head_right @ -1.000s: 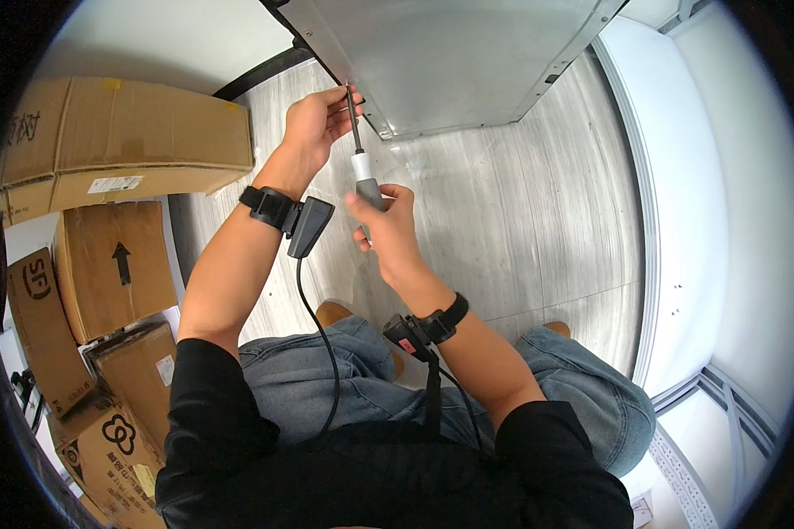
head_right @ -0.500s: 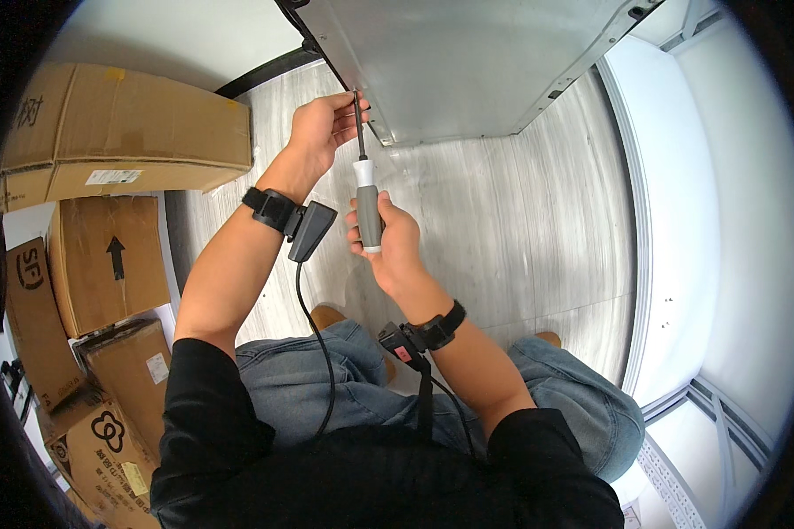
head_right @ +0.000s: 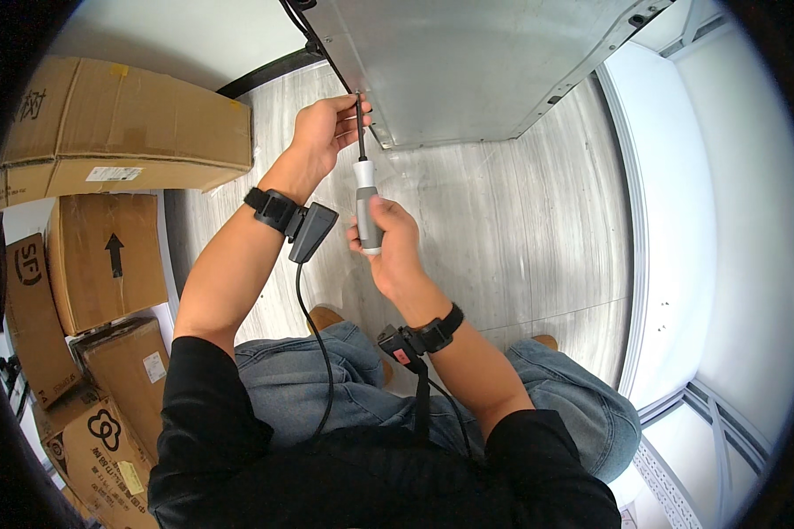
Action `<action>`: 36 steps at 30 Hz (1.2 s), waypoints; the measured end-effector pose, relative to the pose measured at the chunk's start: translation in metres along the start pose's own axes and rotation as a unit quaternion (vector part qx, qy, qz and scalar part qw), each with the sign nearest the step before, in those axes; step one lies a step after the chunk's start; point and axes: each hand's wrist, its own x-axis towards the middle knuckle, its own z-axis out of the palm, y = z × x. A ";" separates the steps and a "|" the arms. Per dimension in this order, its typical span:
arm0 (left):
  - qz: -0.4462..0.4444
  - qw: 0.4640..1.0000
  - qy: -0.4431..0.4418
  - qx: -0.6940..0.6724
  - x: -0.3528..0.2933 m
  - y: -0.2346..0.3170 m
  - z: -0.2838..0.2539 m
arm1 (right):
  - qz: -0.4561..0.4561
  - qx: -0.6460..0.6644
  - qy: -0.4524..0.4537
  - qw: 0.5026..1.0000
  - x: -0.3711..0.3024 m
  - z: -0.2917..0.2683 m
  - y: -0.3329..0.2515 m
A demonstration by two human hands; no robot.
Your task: The person uses a screwdriver to tighten screws on the back panel of a silver electronic device. They repeatedly pick up screws from a nearby white shelf and secure them into the device's casing.
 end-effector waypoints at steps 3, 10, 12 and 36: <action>0.006 1.000 0.008 -0.009 0.000 -0.001 0.000 | 0.019 0.048 -0.017 0.998 -0.004 0.000 -0.008; -0.006 1.000 0.005 -0.001 -0.001 0.001 0.001 | -0.010 0.040 0.029 0.999 -0.006 0.008 -0.008; -0.014 1.000 0.001 0.006 -0.002 0.002 0.001 | 0.004 0.052 0.005 0.999 -0.006 0.005 -0.009; -0.049 0.982 -0.103 0.149 -0.009 -0.018 -0.001 | -0.002 -0.469 0.031 0.883 -0.073 -0.036 -0.202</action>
